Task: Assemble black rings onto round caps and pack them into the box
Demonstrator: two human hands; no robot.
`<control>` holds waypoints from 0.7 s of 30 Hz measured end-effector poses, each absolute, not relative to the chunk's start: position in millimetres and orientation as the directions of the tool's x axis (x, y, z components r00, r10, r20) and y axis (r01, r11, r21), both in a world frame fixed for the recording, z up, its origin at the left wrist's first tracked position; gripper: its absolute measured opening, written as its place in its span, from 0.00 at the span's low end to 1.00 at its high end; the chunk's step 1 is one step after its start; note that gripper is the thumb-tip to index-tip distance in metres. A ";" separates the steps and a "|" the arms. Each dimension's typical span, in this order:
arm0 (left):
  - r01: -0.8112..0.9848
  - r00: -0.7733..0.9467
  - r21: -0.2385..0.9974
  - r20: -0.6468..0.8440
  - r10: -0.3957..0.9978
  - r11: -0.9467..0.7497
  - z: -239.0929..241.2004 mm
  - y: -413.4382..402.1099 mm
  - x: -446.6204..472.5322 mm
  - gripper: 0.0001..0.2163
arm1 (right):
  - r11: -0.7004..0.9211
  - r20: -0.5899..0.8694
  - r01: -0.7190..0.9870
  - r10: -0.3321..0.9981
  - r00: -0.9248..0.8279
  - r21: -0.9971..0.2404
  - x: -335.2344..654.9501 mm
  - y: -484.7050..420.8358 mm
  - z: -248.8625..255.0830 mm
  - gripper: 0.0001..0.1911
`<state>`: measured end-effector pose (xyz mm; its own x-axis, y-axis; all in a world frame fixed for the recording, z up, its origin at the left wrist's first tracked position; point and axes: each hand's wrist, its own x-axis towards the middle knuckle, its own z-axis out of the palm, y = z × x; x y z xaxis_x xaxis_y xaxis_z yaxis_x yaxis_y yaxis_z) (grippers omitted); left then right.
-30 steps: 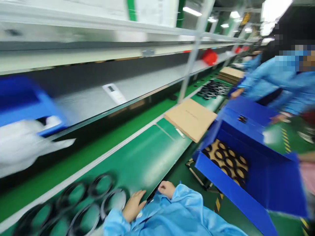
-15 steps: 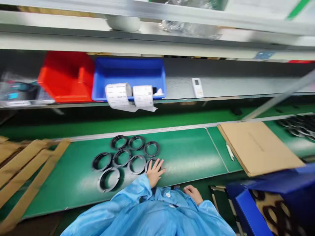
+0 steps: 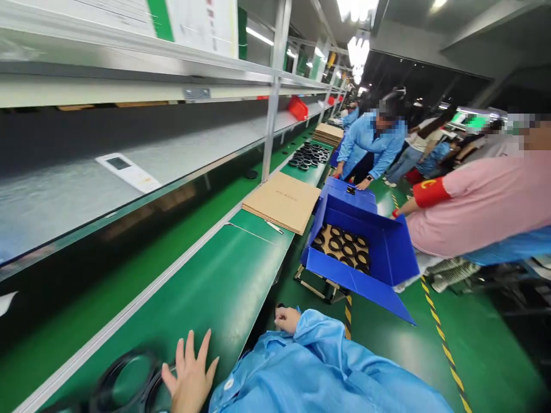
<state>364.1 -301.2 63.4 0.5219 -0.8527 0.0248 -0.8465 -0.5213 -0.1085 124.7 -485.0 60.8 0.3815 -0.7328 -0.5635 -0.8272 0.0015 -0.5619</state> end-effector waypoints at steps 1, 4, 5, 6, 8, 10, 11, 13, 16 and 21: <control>-0.868 0.486 -0.095 0.031 -0.873 -0.487 66.3 -307.8 364.3 0.21 | 0.050 -0.565 -0.829 -0.754 0.334 -0.556 108.9 -490.3 61.5 0.04; -0.926 0.377 -0.010 0.026 -0.926 -0.378 72.4 -327.6 365.9 0.21 | 0.209 -0.570 -0.812 -0.803 0.176 -0.545 57.6 -501.9 60.1 0.07; -0.940 0.340 0.028 0.014 -0.940 -0.340 73.2 -334.6 366.5 0.22 | 0.262 -0.567 -0.795 -0.814 0.123 -0.548 40.9 -504.1 58.5 0.08; -0.951 0.303 0.067 0.000 -0.953 -0.302 73.3 -342.0 367.0 0.22 | 0.311 -0.561 -0.770 -0.824 0.073 -0.557 25.0 -505.6 56.3 0.08; -0.958 0.245 0.147 -0.020 -0.969 -0.245 71.5 -358.0 367.5 0.22 | 0.392 -0.538 -0.704 -0.843 -0.016 -0.592 -2.9 -508.0 50.9 0.10; -0.951 0.184 0.248 -0.023 -0.983 -0.184 67.9 -375.2 367.1 0.23 | 0.445 -0.508 -0.619 -0.857 -0.085 -0.647 -25.8 -512.3 44.6 0.11; -0.940 0.153 0.305 -0.023 -0.988 -0.153 66.1 -384.2 366.6 0.23 | 0.461 -0.492 -0.572 -0.863 -0.112 -0.679 -35.8 -516.3 41.5 0.11; -0.904 0.101 0.416 -0.018 -0.995 -0.099 64.4 -403.3 364.3 0.24 | 0.477 -0.461 -0.481 -0.873 -0.159 -0.736 -55.0 -529.8 35.5 0.12; -0.856 0.048 0.514 -0.029 -0.998 -0.056 69.7 -436.3 353.9 0.24 | 0.468 -0.409 -0.375 -0.883 -0.229 -0.801 -86.4 -566.7 26.7 0.12; -0.825 -0.010 0.564 -0.095 -0.995 -0.046 91.4 -511.1 310.2 0.20 | 0.433 -0.335 -0.278 -0.880 -0.337 -0.858 -143.3 -662.5 6.6 0.12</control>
